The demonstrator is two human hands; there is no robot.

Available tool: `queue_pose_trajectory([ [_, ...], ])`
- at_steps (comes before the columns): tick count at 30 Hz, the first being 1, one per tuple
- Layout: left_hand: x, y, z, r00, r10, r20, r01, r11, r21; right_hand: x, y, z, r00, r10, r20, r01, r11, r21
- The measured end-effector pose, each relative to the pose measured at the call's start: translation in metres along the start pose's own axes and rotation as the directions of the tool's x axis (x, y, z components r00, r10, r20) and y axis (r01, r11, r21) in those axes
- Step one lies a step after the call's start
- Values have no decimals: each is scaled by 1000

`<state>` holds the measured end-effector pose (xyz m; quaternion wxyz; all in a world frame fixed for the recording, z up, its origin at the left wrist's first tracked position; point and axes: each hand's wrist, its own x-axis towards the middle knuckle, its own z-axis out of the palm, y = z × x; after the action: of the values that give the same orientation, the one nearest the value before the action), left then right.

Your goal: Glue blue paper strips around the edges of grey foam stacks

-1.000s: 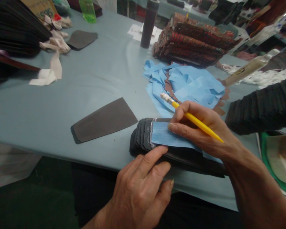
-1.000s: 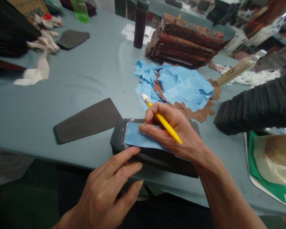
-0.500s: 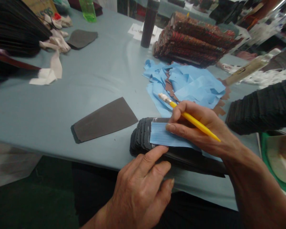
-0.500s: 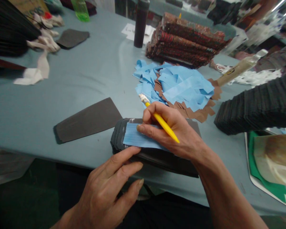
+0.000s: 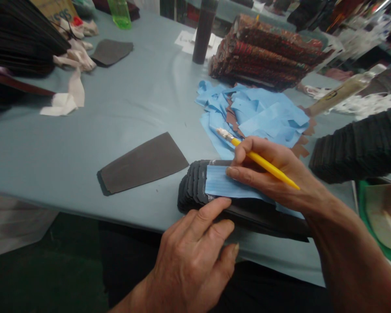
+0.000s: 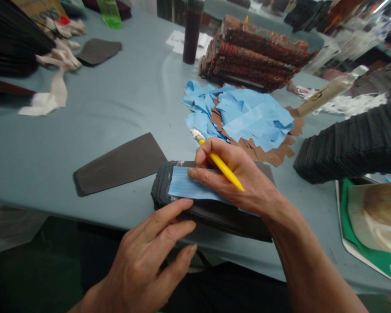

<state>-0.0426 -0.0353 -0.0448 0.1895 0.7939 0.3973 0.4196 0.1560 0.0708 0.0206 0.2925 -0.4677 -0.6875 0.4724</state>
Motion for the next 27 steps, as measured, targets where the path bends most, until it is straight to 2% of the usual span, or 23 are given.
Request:
queue_pose_trajectory([
  [10,1,0,-1,1000,2,11,-1,1000,-16,1,2,1,1000,-4,6,4,1000,-15],
  [16,1,-1,-2,1000,11,0,-11,999,-48,0,5,-1,999,-1,36,4,995,-104],
  [27,2,-4,-3,1000,9,-11,-10,992,-124,2,3,1,1000,4,23,-3,998,-70],
])
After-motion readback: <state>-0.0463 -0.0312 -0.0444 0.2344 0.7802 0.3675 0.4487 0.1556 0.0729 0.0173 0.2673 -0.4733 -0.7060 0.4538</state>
